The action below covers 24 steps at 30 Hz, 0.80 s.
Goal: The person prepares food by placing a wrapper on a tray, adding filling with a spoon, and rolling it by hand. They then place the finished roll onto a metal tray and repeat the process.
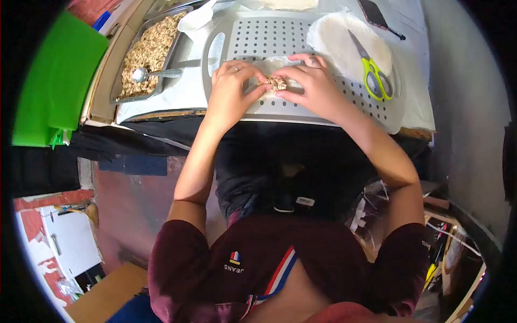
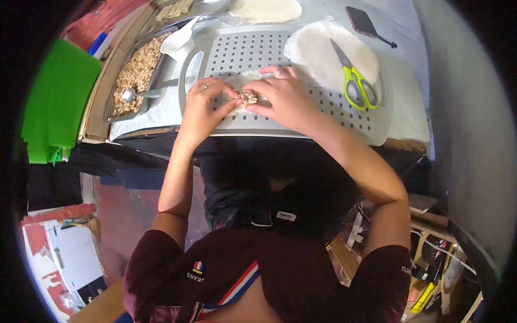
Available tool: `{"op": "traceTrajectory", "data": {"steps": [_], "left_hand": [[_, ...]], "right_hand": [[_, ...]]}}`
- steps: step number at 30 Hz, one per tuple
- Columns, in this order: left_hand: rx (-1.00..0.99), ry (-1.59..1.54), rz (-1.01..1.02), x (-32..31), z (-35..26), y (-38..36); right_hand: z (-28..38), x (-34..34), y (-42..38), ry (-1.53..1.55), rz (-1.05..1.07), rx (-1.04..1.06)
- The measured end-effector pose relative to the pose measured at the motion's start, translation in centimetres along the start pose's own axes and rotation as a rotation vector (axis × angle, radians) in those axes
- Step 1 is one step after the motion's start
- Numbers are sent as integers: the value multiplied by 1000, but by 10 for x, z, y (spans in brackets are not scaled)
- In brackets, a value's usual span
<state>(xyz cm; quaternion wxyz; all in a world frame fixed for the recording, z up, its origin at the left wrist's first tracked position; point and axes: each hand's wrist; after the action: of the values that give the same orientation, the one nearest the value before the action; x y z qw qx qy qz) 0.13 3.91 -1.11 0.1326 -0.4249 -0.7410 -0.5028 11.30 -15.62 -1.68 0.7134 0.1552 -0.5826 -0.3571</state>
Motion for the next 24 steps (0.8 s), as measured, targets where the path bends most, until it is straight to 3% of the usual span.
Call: {"op": "traceTrajectory", "data": {"steps": [5,11,14,24], "left_hand": [[-25,62,47,1,2,1],[116,-69,67,5,2,-1],[16,-11,-31,5,-2,1],[-48,-10,97,1,-4,8]], "right_hand": [[2,-3,2,-7,-8,9],[-5,8,-3,19,-25,7],[-4,6,-5,44,-37,-41],[-1,9,-5,49,-26,-33]]}}
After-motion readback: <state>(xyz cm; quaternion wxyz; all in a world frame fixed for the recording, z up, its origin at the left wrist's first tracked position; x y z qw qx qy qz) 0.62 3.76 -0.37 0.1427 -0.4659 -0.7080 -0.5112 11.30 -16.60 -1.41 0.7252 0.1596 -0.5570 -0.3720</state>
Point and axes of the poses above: each hand's wrist, its own y-axis towards the middle knuckle, its own x-axis out of the back of the hand, z = x × y, and after that the axes turned 10 degrees about -z, right-handed
